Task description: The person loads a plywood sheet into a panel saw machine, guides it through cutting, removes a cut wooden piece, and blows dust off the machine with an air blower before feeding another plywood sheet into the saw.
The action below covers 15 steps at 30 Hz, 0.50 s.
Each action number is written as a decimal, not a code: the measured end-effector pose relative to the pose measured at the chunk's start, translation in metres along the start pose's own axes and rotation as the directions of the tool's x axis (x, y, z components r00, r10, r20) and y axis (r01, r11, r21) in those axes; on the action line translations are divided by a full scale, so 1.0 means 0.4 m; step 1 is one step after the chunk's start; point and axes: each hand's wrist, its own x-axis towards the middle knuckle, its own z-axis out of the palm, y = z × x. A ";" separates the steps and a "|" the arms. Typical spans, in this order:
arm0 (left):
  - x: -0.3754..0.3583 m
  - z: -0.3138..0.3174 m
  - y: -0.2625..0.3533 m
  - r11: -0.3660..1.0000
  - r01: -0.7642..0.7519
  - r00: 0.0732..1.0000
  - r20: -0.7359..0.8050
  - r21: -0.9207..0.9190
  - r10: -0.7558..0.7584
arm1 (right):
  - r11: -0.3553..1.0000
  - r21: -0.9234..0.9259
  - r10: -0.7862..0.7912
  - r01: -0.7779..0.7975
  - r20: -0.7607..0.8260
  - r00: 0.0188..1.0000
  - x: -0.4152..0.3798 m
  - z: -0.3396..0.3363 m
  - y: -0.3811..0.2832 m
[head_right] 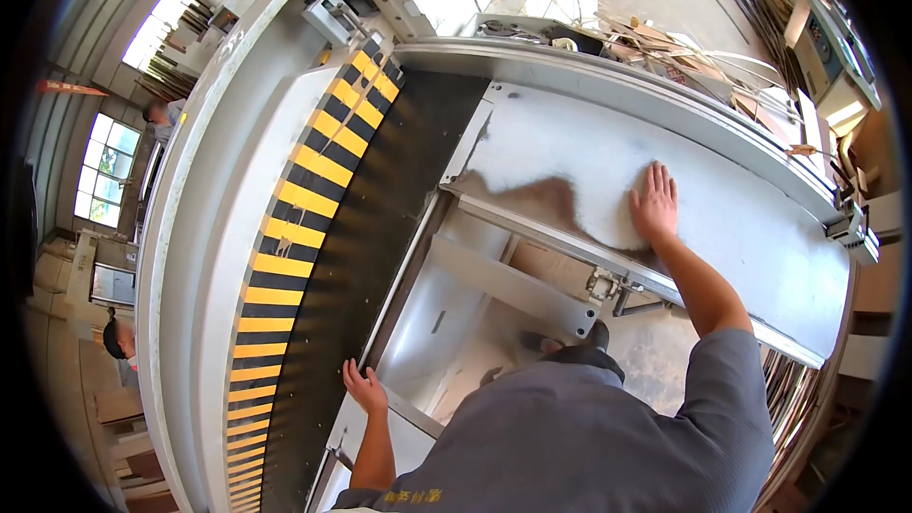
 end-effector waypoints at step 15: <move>0.531 0.318 0.132 0.988 -0.121 0.988 -0.107 -0.099 0.111 | 0.994 -0.103 -0.031 0.027 -0.045 0.999 0.017 0.106 0.001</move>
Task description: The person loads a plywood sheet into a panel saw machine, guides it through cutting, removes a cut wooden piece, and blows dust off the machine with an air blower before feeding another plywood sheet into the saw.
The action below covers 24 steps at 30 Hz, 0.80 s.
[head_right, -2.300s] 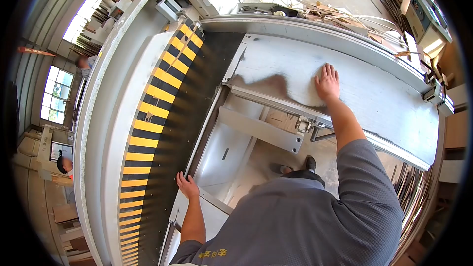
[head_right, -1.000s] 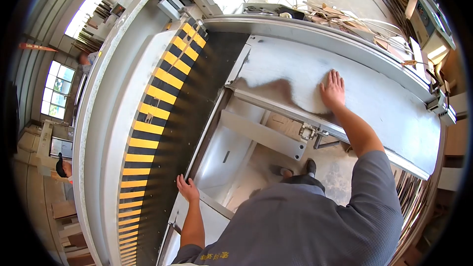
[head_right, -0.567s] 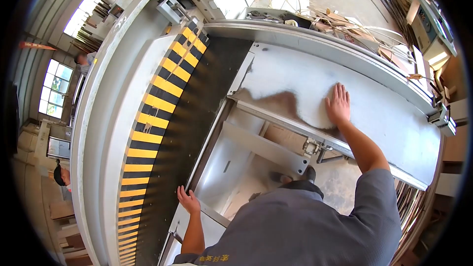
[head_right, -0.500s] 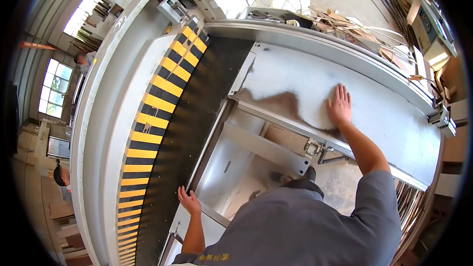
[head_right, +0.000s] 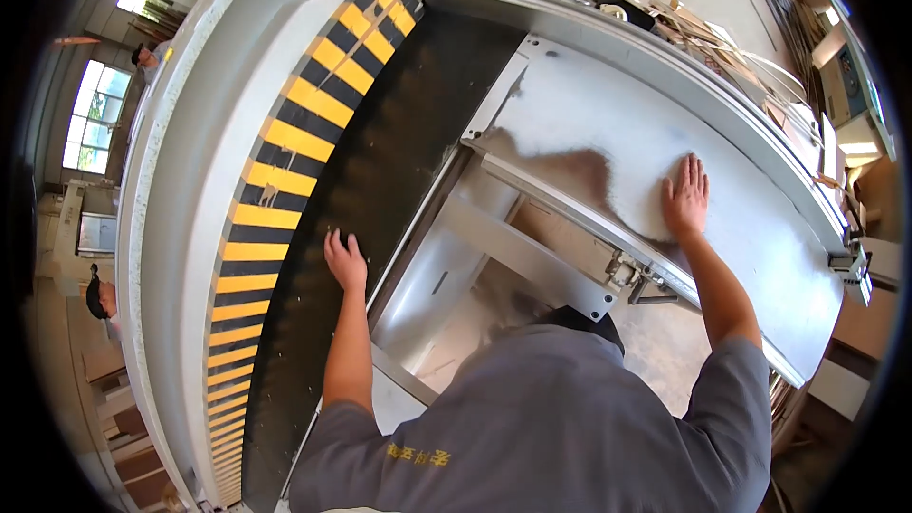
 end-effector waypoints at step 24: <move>0.016 0.154 0.174 0.942 -0.083 0.988 0.152 0.325 0.035 | 0.999 -0.002 -0.049 0.050 0.017 0.999 0.008 0.058 0.013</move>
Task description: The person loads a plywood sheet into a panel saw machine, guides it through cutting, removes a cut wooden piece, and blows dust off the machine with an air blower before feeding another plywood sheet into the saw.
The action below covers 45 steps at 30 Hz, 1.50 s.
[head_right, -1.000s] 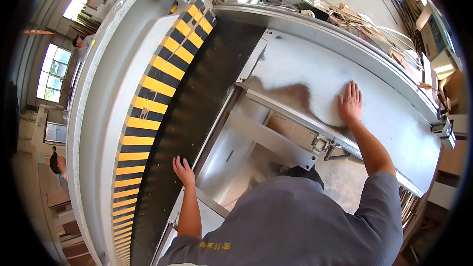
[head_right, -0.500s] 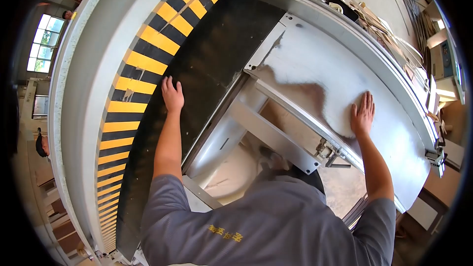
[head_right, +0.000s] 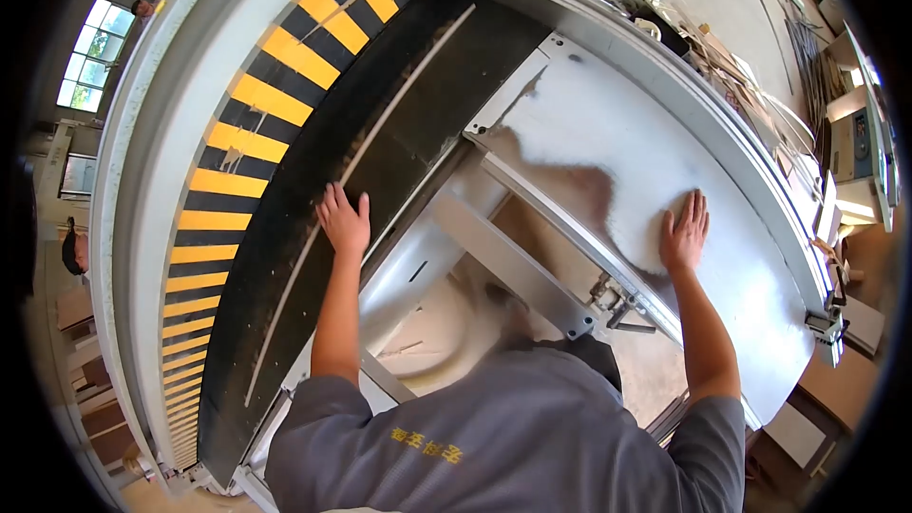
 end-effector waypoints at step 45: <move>-0.538 -1.533 1.755 -0.437 -0.871 -0.473 -0.625 0.225 0.621 | 0.442 0.747 0.627 -0.497 0.139 0.767 -1.134 -0.433 0.921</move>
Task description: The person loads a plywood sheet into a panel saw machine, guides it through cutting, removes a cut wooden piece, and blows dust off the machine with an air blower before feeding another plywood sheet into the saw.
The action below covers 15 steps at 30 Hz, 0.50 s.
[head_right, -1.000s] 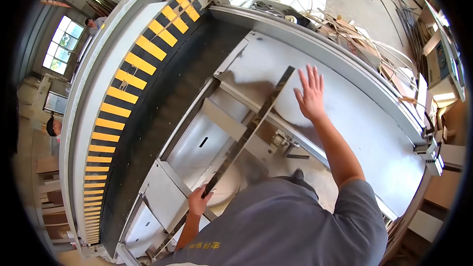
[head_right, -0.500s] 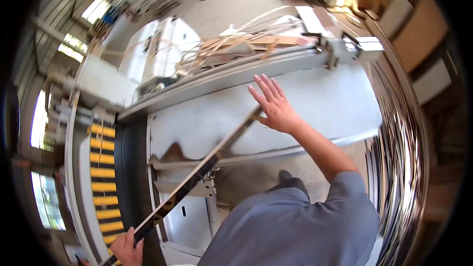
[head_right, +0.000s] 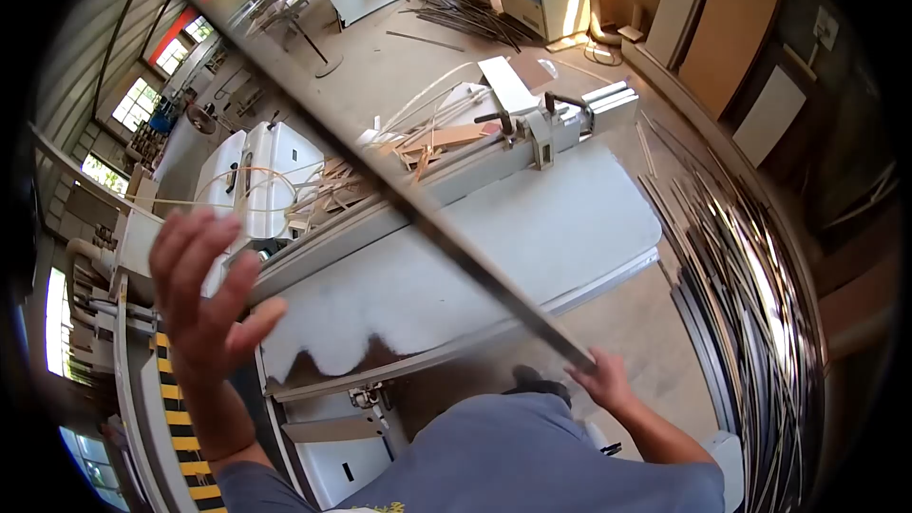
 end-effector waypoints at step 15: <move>-0.869 0.184 0.450 0.154 0.988 0.124 0.482 0.023 -0.868 | 0.477 -0.591 -0.860 0.651 -0.468 0.205 1.255 -0.098 -1.006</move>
